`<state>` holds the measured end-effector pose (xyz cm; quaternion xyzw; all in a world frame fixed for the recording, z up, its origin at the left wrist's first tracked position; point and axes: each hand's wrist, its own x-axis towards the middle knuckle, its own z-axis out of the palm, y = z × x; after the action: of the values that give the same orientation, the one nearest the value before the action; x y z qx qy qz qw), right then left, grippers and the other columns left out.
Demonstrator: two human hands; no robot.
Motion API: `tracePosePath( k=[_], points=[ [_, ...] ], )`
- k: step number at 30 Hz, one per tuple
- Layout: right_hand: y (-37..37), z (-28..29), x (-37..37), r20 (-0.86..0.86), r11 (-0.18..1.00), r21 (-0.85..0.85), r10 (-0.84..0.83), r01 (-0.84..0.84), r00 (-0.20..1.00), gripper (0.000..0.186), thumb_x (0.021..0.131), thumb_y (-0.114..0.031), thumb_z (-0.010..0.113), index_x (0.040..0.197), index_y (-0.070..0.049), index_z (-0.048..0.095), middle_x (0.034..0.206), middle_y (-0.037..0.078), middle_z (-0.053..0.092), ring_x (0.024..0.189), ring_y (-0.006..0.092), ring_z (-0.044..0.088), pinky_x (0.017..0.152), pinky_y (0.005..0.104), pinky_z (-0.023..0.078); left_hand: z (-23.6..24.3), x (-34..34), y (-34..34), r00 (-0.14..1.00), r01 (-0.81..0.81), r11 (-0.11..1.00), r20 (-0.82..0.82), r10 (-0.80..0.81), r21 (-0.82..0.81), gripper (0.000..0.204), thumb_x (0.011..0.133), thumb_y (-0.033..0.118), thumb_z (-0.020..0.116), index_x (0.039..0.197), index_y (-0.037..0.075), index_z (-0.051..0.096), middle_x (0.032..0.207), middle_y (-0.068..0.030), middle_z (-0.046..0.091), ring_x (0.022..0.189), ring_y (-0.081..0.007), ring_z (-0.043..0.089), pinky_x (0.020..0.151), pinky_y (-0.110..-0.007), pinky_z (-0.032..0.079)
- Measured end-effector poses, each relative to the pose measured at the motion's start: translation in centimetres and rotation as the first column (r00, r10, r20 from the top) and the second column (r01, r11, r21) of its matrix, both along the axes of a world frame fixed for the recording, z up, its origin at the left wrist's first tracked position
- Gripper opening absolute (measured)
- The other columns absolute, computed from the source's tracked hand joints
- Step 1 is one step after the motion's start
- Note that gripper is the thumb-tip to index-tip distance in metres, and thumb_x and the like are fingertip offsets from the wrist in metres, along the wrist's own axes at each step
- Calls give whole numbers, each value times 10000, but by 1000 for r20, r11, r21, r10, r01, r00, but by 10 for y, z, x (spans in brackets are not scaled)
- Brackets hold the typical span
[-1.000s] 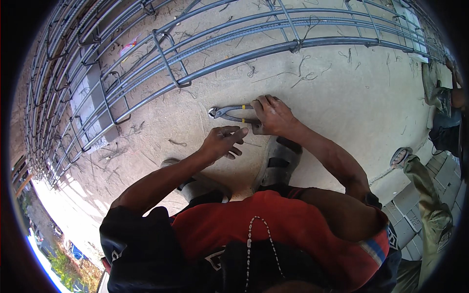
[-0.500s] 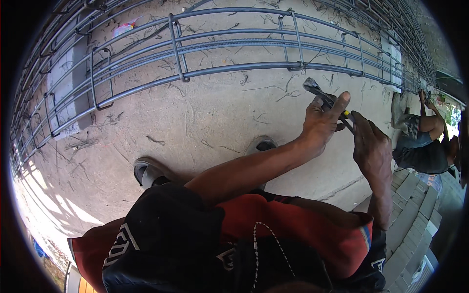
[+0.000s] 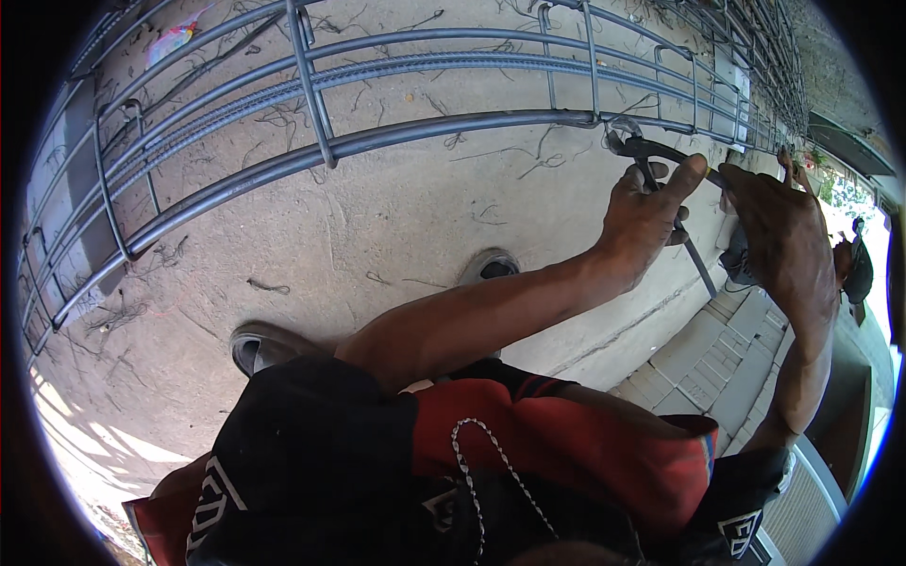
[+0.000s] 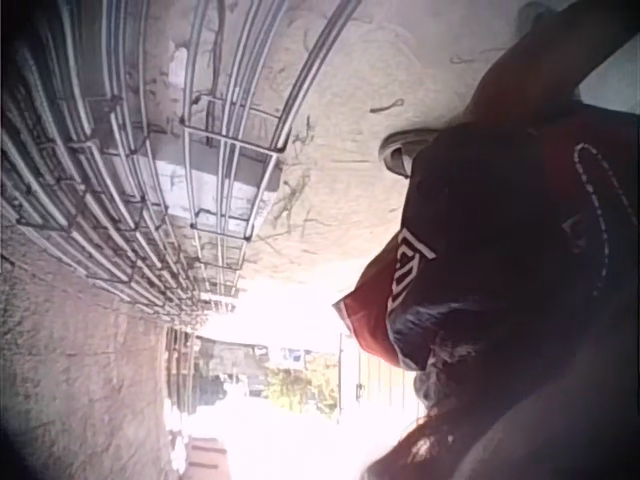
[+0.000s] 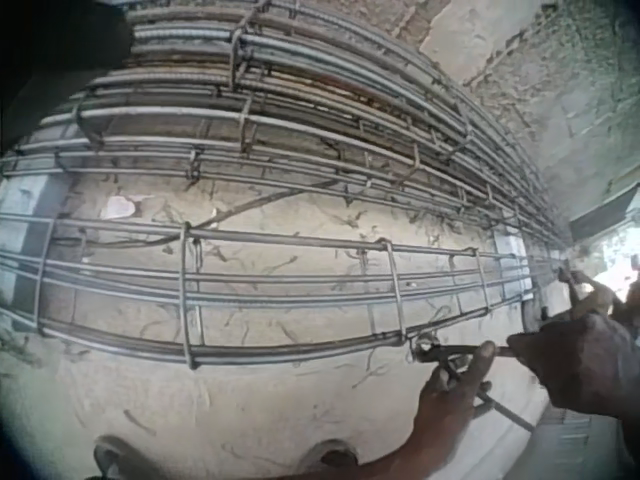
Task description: The person secures metal rebar together to form a cage using wire and a pair of pincers, pulling and twisting wire at multiple connection points along the structure.
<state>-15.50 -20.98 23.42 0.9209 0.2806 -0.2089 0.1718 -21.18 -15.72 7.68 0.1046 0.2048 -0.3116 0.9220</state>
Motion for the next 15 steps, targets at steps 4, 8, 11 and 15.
tracePosePath(
  k=[4,8,11,15],
  points=[
    [10,9,8,-5,999,-41,-23,23,1000,178,839,-44,564,991,-29,654,832,148,655,701,295,630,626,380,496,8,5,3,999,-47,997,2,47,-66,776,708,626,668,1063,-25,440,925,-97,383,859,-200,520,690,-352,521],
    [27,-2,20,-23,990,-135,35,-38,999,167,846,-67,559,963,-26,671,845,164,655,816,303,612,730,395,485,-1,11,9,996,-52,998,-71,49,-45,810,692,635,675,1074,-30,411,918,-98,384,832,-220,530,679,-369,529],
    [29,-9,28,-67,986,-162,-62,50,996,182,842,-80,570,985,-17,664,897,176,644,893,311,590,817,399,473,-6,11,11,994,-59,998,-90,56,-36,832,696,640,667,1090,-36,385,913,-99,387,820,-227,537,667,-377,536],
    [33,-1,35,-153,965,-245,-134,93,979,182,844,-73,562,983,-2,656,944,187,630,927,299,583,843,383,476,0,19,7,994,-13,999,-109,9,-39,834,702,643,656,1090,-41,378,897,-92,396,777,-241,567,609,-372,557]
  ],
)
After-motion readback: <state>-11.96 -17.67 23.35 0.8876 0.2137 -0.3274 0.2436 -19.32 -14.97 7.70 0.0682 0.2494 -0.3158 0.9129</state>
